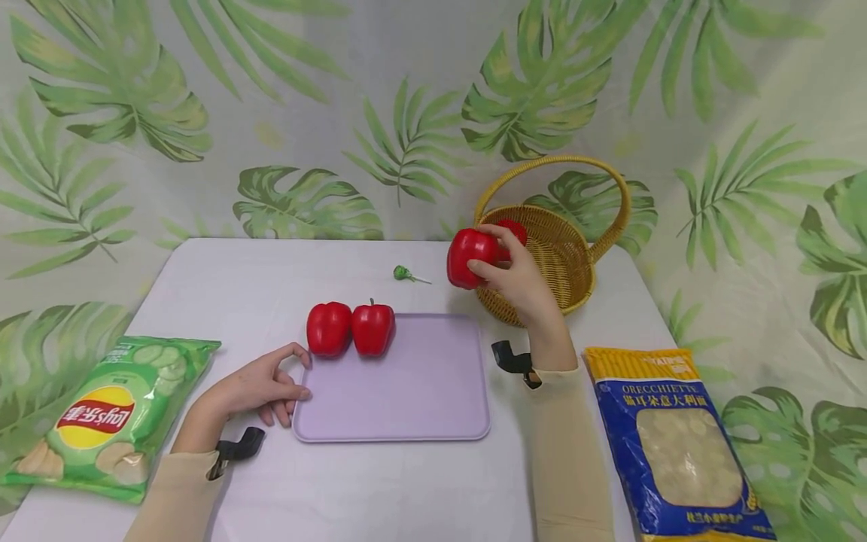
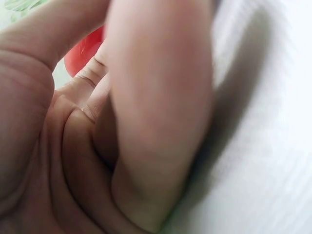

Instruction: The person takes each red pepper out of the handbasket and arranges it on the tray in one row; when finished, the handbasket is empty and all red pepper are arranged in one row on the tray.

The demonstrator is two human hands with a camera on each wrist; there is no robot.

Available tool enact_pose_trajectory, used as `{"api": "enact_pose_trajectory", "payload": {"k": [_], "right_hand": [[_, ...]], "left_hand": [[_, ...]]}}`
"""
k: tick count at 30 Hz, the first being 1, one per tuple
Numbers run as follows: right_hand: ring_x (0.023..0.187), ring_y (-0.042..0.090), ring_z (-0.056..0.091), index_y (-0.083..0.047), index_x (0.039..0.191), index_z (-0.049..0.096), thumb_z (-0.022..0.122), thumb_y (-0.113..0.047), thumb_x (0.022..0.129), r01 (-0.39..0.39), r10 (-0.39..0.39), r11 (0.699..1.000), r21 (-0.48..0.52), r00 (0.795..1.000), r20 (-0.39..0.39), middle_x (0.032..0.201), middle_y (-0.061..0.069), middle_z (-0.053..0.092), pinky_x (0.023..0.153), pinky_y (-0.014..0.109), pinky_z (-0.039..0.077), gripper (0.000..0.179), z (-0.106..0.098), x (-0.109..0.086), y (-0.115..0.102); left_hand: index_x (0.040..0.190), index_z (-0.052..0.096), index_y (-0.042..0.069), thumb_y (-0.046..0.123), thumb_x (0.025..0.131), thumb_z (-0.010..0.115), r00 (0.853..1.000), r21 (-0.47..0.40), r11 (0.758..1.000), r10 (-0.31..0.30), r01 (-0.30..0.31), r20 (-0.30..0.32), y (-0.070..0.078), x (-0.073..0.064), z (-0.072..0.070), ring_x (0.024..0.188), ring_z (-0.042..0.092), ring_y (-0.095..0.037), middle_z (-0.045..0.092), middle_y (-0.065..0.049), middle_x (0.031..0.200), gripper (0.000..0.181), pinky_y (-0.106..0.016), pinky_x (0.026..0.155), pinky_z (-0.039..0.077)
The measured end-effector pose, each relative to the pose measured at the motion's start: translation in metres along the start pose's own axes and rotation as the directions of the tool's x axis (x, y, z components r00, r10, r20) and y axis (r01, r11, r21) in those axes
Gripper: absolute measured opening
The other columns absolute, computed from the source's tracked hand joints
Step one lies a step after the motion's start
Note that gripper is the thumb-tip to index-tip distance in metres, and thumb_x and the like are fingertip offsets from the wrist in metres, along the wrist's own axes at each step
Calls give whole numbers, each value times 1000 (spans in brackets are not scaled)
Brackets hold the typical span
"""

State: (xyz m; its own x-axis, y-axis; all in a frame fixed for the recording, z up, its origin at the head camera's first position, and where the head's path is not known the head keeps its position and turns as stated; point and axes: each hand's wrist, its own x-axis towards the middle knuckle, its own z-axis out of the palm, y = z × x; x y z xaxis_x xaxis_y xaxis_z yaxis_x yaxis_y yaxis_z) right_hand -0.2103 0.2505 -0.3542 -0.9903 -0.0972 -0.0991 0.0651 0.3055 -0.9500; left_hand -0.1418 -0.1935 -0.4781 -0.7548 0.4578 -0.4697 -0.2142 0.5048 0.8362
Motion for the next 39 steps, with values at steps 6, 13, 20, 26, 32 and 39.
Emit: {"api": "enact_pose_trajectory", "payload": {"k": [6,13,20,26,32,39], "right_hand": [[140,42,48,-20,157,43,72,-18,100,22,-22,1000,-2,995,100,160,18,37,97,39,60,65,26,-5,11],[137,43,50,-20,154,48,74,-15,97,-19,20,1000,-5,987,162,160,16,39,95,40,62,63,53,-10,29],[132,41,54,-23,153,50,76,-19,97,-55,65,997,-52,977,202,159,14,43,94,42,64,62,71,-11,43],[138,46,52,-24,153,49,74,-22,97,-68,84,994,-80,972,221,161,16,42,95,42,62,62,78,-10,51],[146,49,48,-22,159,43,73,-21,99,-40,74,990,-135,963,259,163,20,41,98,48,62,66,85,-7,60],[148,46,45,-23,156,46,73,-21,99,-53,98,980,-192,968,233,162,19,44,109,58,55,64,93,-4,66]], "left_hand": [[132,44,14,24,96,80,1000,-3,1000,1,-1,2,0,0,0,60,76,-26,70,-7,70,52,-32,51,60],[132,44,13,22,95,80,1000,-6,1000,10,-10,8,-1,1,0,60,76,-27,70,-7,69,52,-31,49,59],[132,44,13,24,95,81,1000,-5,1000,10,-10,7,-1,1,0,60,76,-28,70,-8,69,53,-32,50,59],[133,45,14,24,95,80,1000,2,1000,11,-11,-2,-1,1,0,60,76,-27,71,-8,69,53,-33,50,60],[133,45,13,24,95,80,1000,11,1000,9,-9,-7,-1,1,0,60,76,-27,71,-7,69,52,-32,50,60],[132,45,14,24,95,80,1000,15,1000,10,-10,-9,0,1,1,60,76,-27,71,-7,69,52,-32,50,60]]}}
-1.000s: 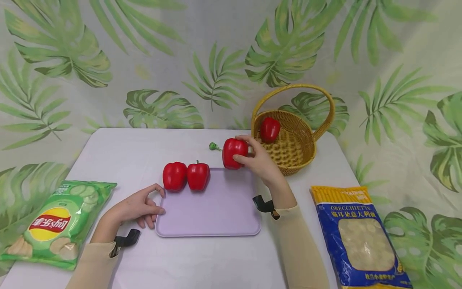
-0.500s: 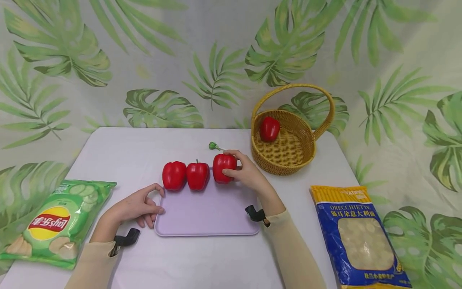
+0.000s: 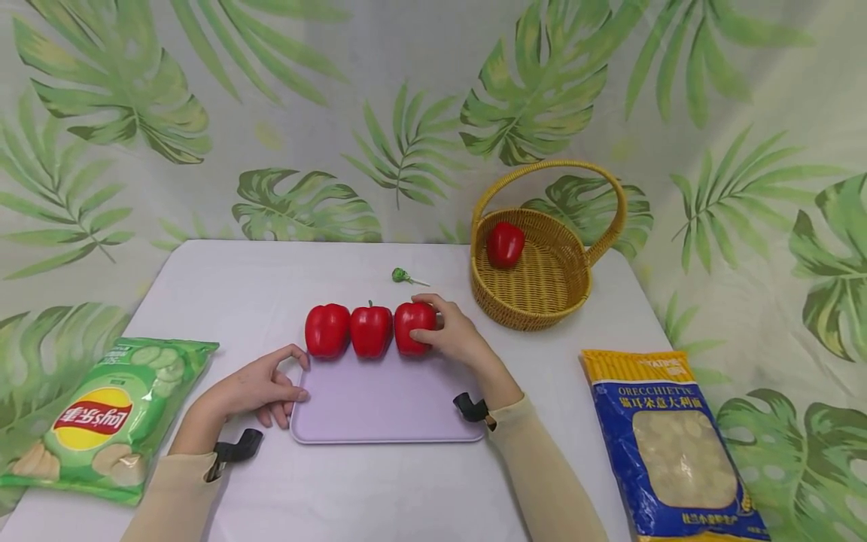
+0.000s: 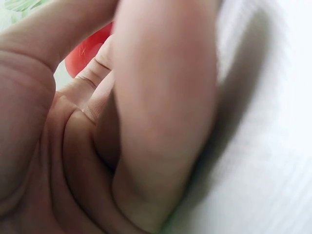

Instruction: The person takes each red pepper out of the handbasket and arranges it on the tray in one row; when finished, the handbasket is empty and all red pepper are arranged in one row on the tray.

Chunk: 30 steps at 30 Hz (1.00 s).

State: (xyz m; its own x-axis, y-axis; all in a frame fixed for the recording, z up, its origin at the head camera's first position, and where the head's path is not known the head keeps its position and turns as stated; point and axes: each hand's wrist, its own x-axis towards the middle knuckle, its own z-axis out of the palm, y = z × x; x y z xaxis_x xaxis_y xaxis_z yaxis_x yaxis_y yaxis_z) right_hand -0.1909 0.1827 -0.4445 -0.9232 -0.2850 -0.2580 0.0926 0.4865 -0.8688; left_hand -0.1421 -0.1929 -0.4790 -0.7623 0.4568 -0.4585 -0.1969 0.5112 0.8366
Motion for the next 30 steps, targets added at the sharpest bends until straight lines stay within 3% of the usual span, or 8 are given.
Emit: {"api": "enact_pose_trajectory", "payload": {"k": [6,14,19,23,30], "right_hand": [[149,45,43,-25,154,48,76,-18,96,-35,35,999,0,999,-31,162,18,42,110,61,54,64,6,-1,-3],[146,43,47,-32,156,47,79,-24,95,-40,31,993,-109,996,-83,155,19,46,110,63,52,70,12,-1,-3],[142,42,50,-32,161,42,79,-26,95,-38,33,996,-79,997,-64,154,20,44,100,53,60,76,10,-3,-2],[142,45,53,-31,162,39,78,-27,96,-14,14,1000,-19,999,-44,159,23,37,91,46,64,77,1,-6,-3],[145,48,46,-30,165,34,77,-29,98,51,-41,996,80,992,-121,165,24,32,109,59,54,80,-38,-23,-13]], "left_hand": [[132,45,13,24,95,81,1000,-8,1000,1,-1,1,0,0,0,59,76,-26,70,-7,69,53,-32,50,60],[133,45,13,24,95,81,1000,-11,1000,4,-4,1,-1,1,0,59,76,-27,71,-8,69,53,-33,50,60],[133,45,14,24,95,81,1000,-18,1000,1,-1,0,-1,1,1,59,76,-26,71,-8,69,54,-32,50,59],[134,44,14,24,95,81,1000,-21,1000,1,-1,0,-2,1,1,59,76,-27,70,-8,69,54,-31,50,59],[133,45,14,24,95,81,1000,-16,1000,0,0,0,-1,0,1,59,76,-27,70,-7,69,54,-31,50,59]]}}
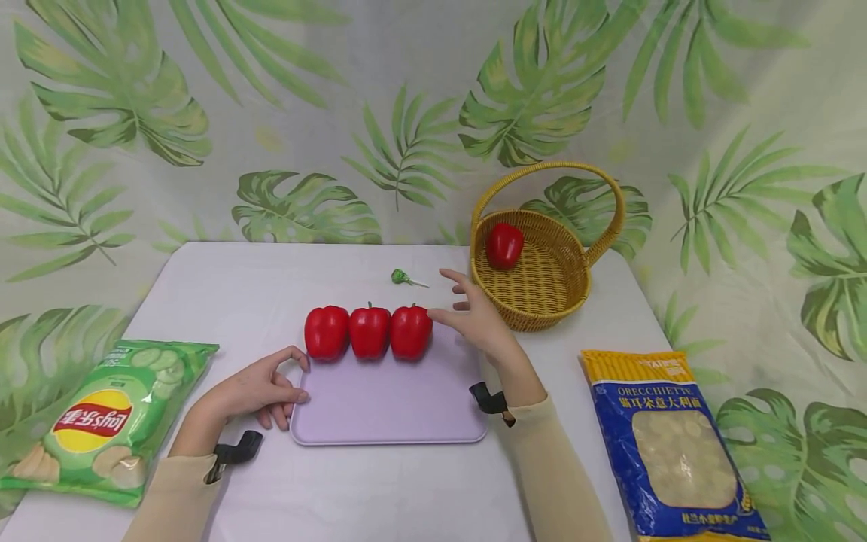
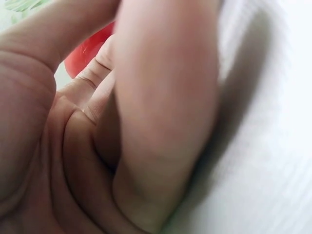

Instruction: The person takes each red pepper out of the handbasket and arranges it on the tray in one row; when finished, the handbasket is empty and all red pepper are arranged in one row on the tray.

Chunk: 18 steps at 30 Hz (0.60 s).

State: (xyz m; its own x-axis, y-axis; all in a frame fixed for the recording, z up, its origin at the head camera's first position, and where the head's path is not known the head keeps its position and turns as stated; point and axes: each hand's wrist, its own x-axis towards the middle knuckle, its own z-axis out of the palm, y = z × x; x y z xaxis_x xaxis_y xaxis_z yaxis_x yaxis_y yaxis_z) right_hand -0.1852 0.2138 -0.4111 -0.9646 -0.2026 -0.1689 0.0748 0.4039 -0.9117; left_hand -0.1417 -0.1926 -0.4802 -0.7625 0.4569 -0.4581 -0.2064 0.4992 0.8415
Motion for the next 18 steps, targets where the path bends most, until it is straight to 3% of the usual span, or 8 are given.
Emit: {"api": "enact_pose_trajectory", "payload": {"k": [7,12,18], "right_hand": [[147,45,43,-28,167,29,74,-29,101,54,-52,998,12,986,-156,163,23,35,116,56,46,79,-49,-2,-12],[151,44,37,-30,169,23,72,-35,101,30,-20,998,47,978,-208,168,21,29,123,62,37,84,-81,8,-17],[159,46,20,-27,170,18,71,-31,102,-42,57,997,71,971,-230,173,23,18,126,67,24,87,-110,32,-16]], "left_hand": [[133,45,13,24,95,80,1000,5,1000,-2,2,-6,1,-2,-1,59,76,-27,70,-8,69,53,-31,50,59],[133,45,13,24,96,80,1000,3,1000,2,-2,-8,1,-2,-1,60,76,-27,70,-7,69,52,-31,50,59],[133,45,14,24,96,80,1000,-2,1000,4,-4,1,1,-1,0,59,76,-27,70,-7,69,52,-31,49,59]]}}
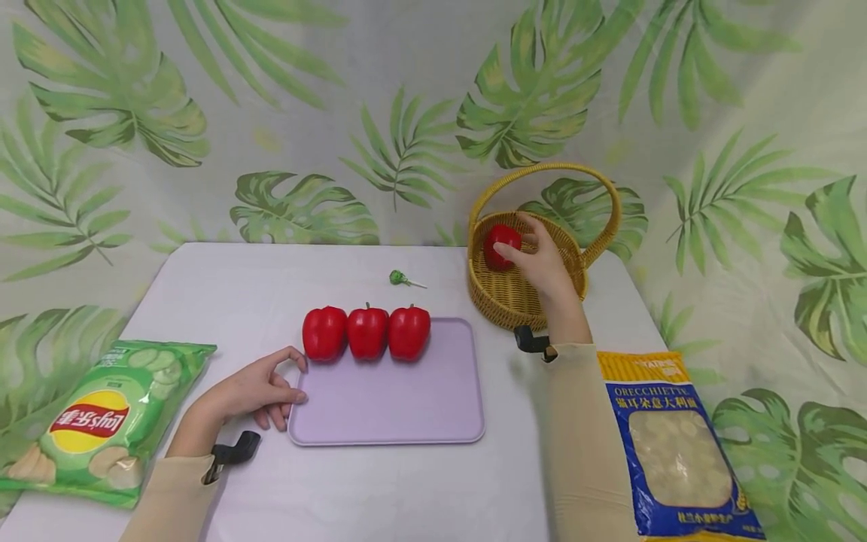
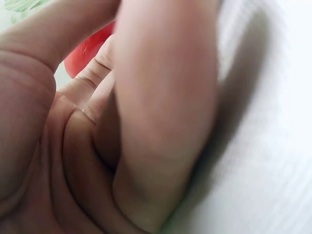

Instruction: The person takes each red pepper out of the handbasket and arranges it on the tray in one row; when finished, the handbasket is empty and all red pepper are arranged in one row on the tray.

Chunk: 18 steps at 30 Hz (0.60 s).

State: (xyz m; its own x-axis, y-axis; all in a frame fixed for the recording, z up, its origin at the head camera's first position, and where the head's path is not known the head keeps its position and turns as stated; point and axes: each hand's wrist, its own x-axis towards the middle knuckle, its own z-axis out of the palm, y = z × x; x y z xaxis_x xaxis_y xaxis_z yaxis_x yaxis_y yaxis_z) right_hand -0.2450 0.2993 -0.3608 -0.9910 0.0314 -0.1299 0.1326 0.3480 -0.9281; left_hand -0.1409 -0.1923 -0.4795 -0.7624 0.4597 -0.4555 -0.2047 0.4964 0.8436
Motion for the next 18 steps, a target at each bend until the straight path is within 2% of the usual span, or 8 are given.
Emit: {"api": "enact_pose_trajectory", "payload": {"k": [3,4,5,8,10,11,12,18], "right_hand": [[158,43,21,-26,171,15,70,-34,102,-38,38,999,-15,999,5,175,23,14,124,61,27,89,-6,17,0],[151,41,31,-26,171,15,70,-36,102,-47,47,998,-30,999,3,175,23,15,119,55,34,89,-7,23,0],[149,41,33,-27,171,15,70,-38,102,-54,54,998,-39,999,4,175,23,15,116,53,35,89,-9,28,2],[148,42,35,-28,171,13,70,-42,101,-74,74,996,-51,997,8,175,24,15,115,53,37,91,-13,44,6],[152,44,32,-28,171,12,70,-41,101,-94,95,995,-34,995,14,175,24,14,120,58,34,92,-15,52,9],[159,45,21,-28,171,11,70,-39,101,-109,109,994,-14,994,20,176,24,12,125,64,27,92,-16,55,11],[161,45,18,-28,172,11,70,-37,102,-122,122,992,1,992,25,176,23,10,127,66,23,92,-17,58,12],[164,42,7,-26,172,10,70,-28,103,-176,174,983,55,984,45,179,16,-4,132,66,13,91,-19,67,13]], "left_hand": [[133,45,14,25,96,80,1000,-2,1000,-3,3,3,-1,0,-1,59,76,-26,70,-7,69,52,-31,50,59],[133,45,14,25,96,80,1000,-3,1000,-2,2,3,-2,0,-1,59,76,-26,70,-7,69,52,-31,50,59],[133,45,14,25,96,80,1000,-3,1000,-2,2,2,-2,0,-1,59,76,-26,70,-7,69,52,-32,50,59],[133,45,14,25,96,80,1000,-5,1000,1,-1,1,-2,0,-1,59,76,-26,70,-7,69,52,-32,50,59],[133,45,14,24,96,80,1000,-7,1000,4,-4,3,-2,0,-1,59,76,-26,70,-7,69,52,-31,50,59],[133,45,14,24,96,80,1000,-8,1000,5,-5,5,-1,0,-1,59,76,-26,70,-7,69,52,-31,50,59],[133,45,14,24,95,80,1000,-9,1000,5,-5,7,-1,0,-1,59,76,-26,70,-7,69,52,-31,50,59],[132,45,14,23,95,80,1000,-7,1000,3,-3,5,-1,0,-2,59,76,-26,70,-7,69,52,-31,50,59]]}}
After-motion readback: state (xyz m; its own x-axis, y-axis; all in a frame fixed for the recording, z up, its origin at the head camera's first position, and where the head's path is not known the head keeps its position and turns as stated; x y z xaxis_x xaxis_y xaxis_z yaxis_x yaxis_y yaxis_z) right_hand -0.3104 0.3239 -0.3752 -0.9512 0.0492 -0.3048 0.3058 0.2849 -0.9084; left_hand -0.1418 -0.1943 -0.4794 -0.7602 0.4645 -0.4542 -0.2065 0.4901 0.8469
